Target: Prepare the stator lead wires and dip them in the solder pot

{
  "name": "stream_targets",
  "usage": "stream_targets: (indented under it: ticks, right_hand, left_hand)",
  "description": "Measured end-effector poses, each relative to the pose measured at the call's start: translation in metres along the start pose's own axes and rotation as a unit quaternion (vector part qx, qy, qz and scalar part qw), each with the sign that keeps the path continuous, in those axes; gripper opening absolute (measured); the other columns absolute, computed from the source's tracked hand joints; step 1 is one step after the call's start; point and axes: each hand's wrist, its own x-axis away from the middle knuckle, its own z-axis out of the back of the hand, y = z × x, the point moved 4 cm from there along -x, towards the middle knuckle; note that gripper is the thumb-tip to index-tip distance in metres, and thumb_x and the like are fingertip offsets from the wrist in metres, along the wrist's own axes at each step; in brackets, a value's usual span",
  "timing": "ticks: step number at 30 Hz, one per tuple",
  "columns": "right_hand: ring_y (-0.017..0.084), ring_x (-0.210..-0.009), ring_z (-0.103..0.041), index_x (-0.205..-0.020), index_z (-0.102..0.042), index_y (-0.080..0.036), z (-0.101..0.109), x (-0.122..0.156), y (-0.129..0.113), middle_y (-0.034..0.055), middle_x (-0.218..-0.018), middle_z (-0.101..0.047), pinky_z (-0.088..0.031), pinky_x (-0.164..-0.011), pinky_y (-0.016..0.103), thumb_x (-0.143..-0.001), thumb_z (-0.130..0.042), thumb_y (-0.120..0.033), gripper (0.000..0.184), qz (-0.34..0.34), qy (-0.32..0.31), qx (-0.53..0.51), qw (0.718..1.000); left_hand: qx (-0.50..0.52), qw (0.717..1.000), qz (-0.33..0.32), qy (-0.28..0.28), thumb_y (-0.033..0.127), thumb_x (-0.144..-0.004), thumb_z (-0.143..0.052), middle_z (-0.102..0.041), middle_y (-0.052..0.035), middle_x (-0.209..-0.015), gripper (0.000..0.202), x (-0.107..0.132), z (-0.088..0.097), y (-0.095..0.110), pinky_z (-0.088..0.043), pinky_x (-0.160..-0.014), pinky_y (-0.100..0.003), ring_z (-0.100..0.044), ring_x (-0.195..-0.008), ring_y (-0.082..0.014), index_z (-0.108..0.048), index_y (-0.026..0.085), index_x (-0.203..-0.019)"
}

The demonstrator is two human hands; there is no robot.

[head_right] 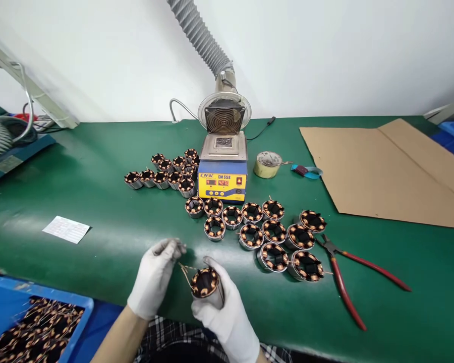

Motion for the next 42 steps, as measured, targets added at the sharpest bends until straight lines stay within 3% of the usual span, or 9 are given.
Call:
stream_targets:
  ticks: [4,6,10,14,24,30,33,37,42]
  right_hand:
    - [0.024,-0.084,-0.064,-0.107,-0.057,-0.020,0.001,0.000,0.001,0.0081,-0.096,-0.068,-0.054,-0.073,0.034,-0.060,-0.073,-0.024,0.049,0.140,0.101,0.239,0.956]
    - [0.025,-0.088,-0.064,-0.099,-0.057,-0.021,-0.006,0.000,-0.002,0.0099,-0.099,-0.066,-0.054,-0.076,0.038,-0.065,-0.069,-0.025,0.036,0.239,0.114,0.338,0.903]
    - [0.026,-0.087,-0.063,-0.095,-0.054,-0.022,-0.015,-0.003,-0.003,0.0111,-0.098,-0.065,-0.053,-0.076,0.041,-0.075,-0.065,-0.028,0.024,0.331,0.118,0.434,0.829]
    - [0.029,-0.085,-0.063,-0.099,-0.051,-0.022,-0.012,-0.002,-0.003,0.0121,-0.092,-0.065,-0.053,-0.074,0.047,-0.073,-0.069,-0.040,0.036,0.364,0.150,0.472,0.789]
    - [0.032,-0.095,-0.062,-0.104,-0.050,-0.024,-0.003,-0.002,0.007,0.0115,-0.103,-0.066,-0.052,-0.078,0.048,-0.074,-0.069,-0.040,0.039,0.296,0.099,0.470,0.826]
    - [0.031,-0.099,-0.060,-0.099,-0.053,-0.024,-0.002,-0.004,0.005,0.0107,-0.105,-0.066,-0.049,-0.084,0.048,-0.072,-0.071,-0.037,0.036,0.262,0.089,0.423,0.863]
    - [0.030,-0.097,-0.060,-0.100,-0.053,-0.024,-0.004,-0.005,0.003,0.0115,-0.105,-0.065,-0.049,-0.084,0.047,-0.072,-0.071,-0.037,0.035,0.259,0.093,0.413,0.868]
    - [0.030,-0.093,-0.061,-0.096,-0.053,-0.024,-0.006,-0.004,0.001,0.0118,-0.102,-0.066,-0.050,-0.079,0.046,-0.073,-0.069,-0.039,0.031,0.285,0.097,0.441,0.845]
    - [0.032,-0.096,-0.061,-0.098,-0.054,-0.024,-0.003,-0.002,0.005,0.0121,-0.103,-0.066,-0.050,-0.082,0.049,-0.071,-0.072,-0.041,0.037,0.277,0.113,0.450,0.841]
  left_hand:
    - [0.002,0.989,0.066,-0.133,0.045,-0.067,-0.071,-0.069,-0.0067,-0.107,0.046,0.001,-0.007,-0.008,-0.042,-0.093,-0.030,-0.060,-0.103,-0.0199,-0.063,0.021,-0.105]
    - [-0.007,0.982,0.102,-0.157,0.045,-0.062,-0.074,-0.071,-0.0087,-0.101,0.046,0.007,-0.019,-0.014,-0.046,-0.089,-0.030,-0.063,-0.097,-0.0214,-0.067,0.017,-0.096]
    - [0.101,0.989,0.100,-0.035,0.047,-0.064,-0.073,-0.070,-0.0023,-0.068,0.035,0.006,-0.021,-0.017,-0.049,-0.069,-0.026,-0.063,-0.066,-0.0138,-0.066,0.015,-0.076]
    - [0.160,0.985,0.061,0.021,0.041,-0.061,-0.077,-0.072,-0.0010,-0.079,0.033,-0.003,-0.003,-0.006,-0.046,-0.086,-0.028,-0.065,-0.083,-0.0146,-0.066,0.019,-0.083]
    - [-0.058,0.984,0.143,-0.085,0.017,-0.048,-0.072,-0.061,0.0023,-0.053,0.013,0.001,-0.019,-0.003,-0.044,-0.057,-0.023,-0.054,-0.053,-0.0099,-0.063,0.014,-0.057]
    - [-0.035,0.996,0.080,0.015,0.023,-0.047,-0.073,-0.072,-0.0038,-0.075,0.024,-0.002,-0.013,0.000,-0.050,-0.073,-0.030,-0.064,-0.073,-0.0178,-0.068,0.017,-0.069]
    - [-0.080,0.994,0.058,-0.042,0.020,-0.047,-0.074,-0.072,-0.0061,-0.095,0.043,-0.005,-0.019,0.004,-0.047,-0.086,-0.033,-0.064,-0.093,-0.0221,-0.069,0.018,-0.090]
    - [-0.094,0.987,0.109,-0.073,0.024,-0.056,-0.068,-0.072,-0.0052,-0.075,0.018,-0.004,-0.025,0.001,-0.050,-0.073,-0.031,-0.065,-0.075,-0.0199,-0.069,0.016,-0.071]
    - [-0.024,0.994,0.100,-0.035,0.039,-0.067,-0.067,-0.073,-0.0051,-0.077,0.031,-0.004,-0.012,0.000,-0.050,-0.076,-0.031,-0.065,-0.076,-0.0190,-0.067,0.014,-0.087]
